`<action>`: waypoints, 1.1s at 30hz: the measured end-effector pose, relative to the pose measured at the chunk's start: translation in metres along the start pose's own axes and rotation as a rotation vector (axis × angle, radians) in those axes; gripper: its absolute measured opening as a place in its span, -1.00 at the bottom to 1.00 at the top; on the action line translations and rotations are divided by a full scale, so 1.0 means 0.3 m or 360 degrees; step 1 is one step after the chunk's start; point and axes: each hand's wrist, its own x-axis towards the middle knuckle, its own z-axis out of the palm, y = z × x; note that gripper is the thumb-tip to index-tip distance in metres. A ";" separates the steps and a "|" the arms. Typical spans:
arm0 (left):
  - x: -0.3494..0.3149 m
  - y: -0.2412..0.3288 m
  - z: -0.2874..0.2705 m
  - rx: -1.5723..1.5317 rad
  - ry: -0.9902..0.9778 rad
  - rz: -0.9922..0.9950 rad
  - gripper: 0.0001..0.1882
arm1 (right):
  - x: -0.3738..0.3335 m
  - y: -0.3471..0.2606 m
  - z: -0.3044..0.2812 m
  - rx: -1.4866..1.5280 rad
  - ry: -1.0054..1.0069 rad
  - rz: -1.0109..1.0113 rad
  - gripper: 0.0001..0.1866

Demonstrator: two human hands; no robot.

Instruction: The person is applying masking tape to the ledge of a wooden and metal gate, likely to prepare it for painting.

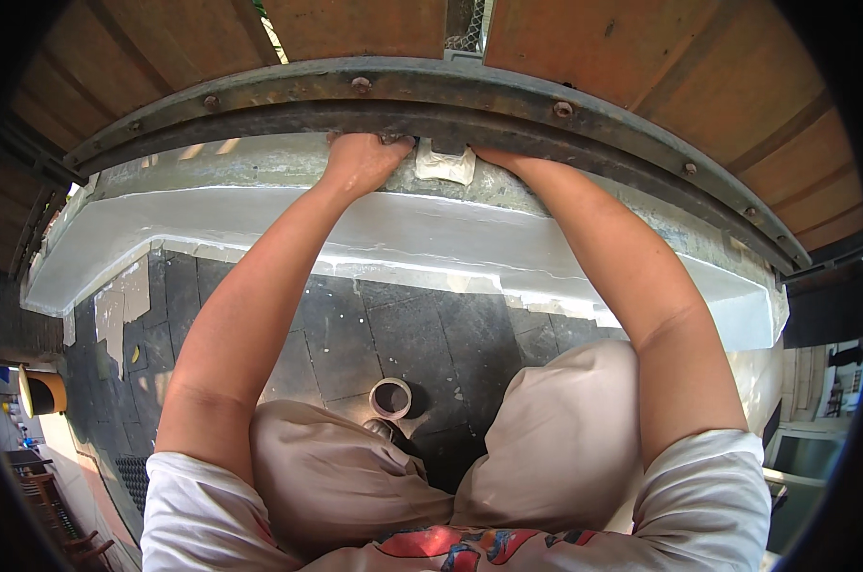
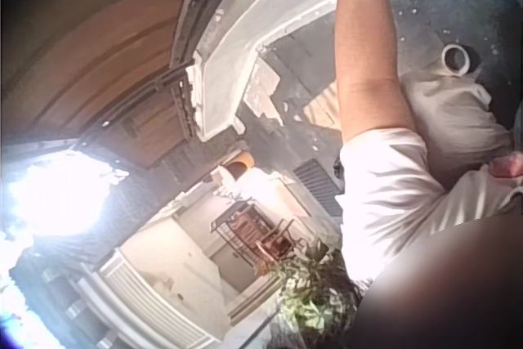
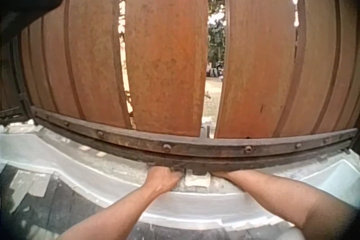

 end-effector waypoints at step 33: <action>-0.279 0.143 0.013 -0.0839 0.0164 -0.0629 -0.70 | -0.115 0.084 0.127 0.0442 0.0517 -0.0163 -0.57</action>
